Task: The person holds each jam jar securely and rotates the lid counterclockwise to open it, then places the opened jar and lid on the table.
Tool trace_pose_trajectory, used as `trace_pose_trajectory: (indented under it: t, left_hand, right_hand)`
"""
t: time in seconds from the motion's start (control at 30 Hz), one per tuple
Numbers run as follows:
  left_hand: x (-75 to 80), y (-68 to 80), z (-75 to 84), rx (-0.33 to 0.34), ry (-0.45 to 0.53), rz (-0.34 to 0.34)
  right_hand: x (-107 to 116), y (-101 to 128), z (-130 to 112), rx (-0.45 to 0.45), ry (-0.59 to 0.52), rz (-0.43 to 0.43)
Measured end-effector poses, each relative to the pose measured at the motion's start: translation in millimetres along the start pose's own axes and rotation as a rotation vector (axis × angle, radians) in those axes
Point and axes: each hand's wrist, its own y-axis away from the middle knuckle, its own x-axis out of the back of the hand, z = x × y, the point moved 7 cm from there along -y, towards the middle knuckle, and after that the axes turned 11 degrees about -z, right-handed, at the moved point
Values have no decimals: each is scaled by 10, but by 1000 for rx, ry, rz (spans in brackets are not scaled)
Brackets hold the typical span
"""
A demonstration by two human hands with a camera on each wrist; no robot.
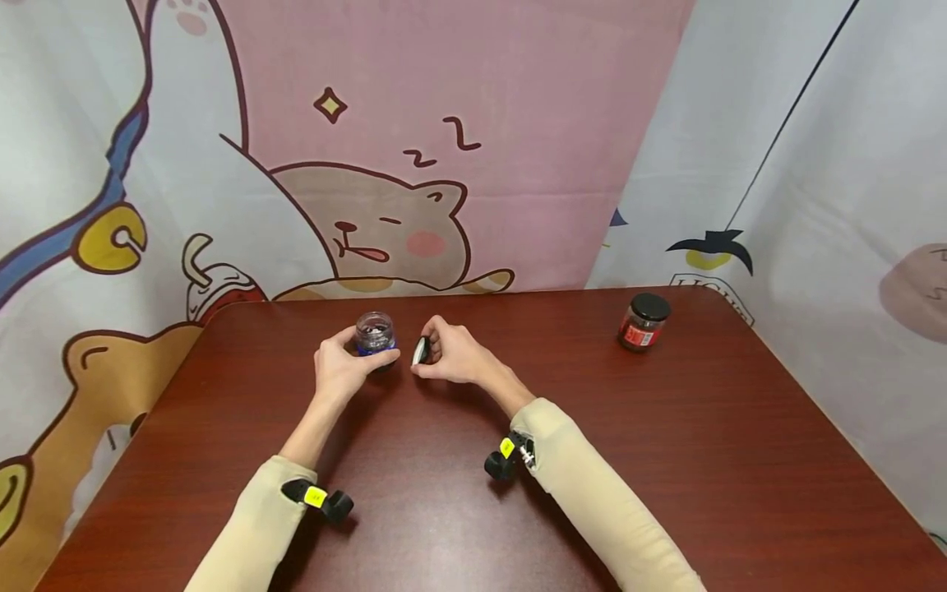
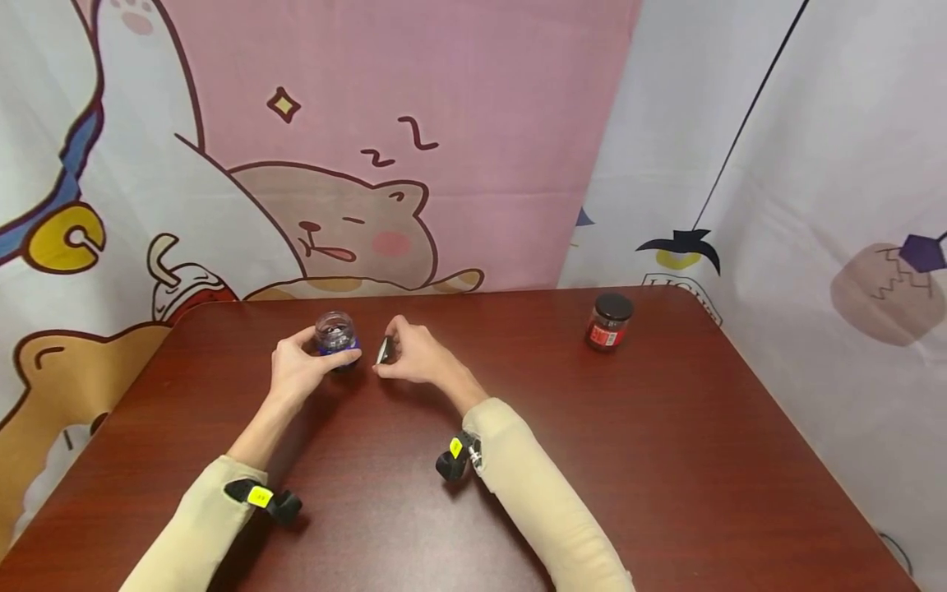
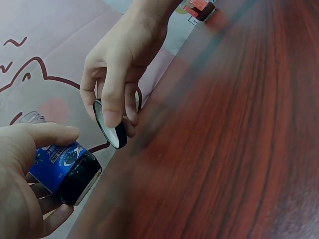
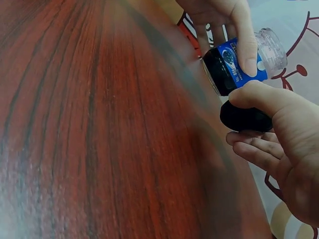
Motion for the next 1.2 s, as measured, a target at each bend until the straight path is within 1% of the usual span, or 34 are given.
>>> trace_pose_trajectory:
  t: [0.13,0.23,0.43,0.57,0.7,0.8,0.93,1.07,1.2]
  left_hand:
    - [5,-25,-45,15,-2,-4]
    - [5,-44,-103,44,7,-8]
    - [-12,-72,-198,82,38,-14]
    - [-14,-83,-261,105,69,-18]
    - [2,-96,-310,115,105,-5]
    - [25,-100,-328,114,120,6]
    - [31,-101,-351,127,130,-2]
    - [43,-97,-381,152,143,-5]
    - [59,-100,-408,162,157,-8]
  right_hand:
    - [-46,-44,32,-22,6,-2]
    - [-76,-72,48,-36,0,0]
    - [-117,-125,39,-43,9,-1]
    - [-151,-157,59,-72,18,-11]
    - [-175,-182,77,-94,23,-7]
    - [-198,-210,55,-82,48,-2]
    - [-225,-239,25,-71,93,-2]
    - [-232,-253,9,-84,131,0]
    - [-232,-261,-2,-106,168,0]
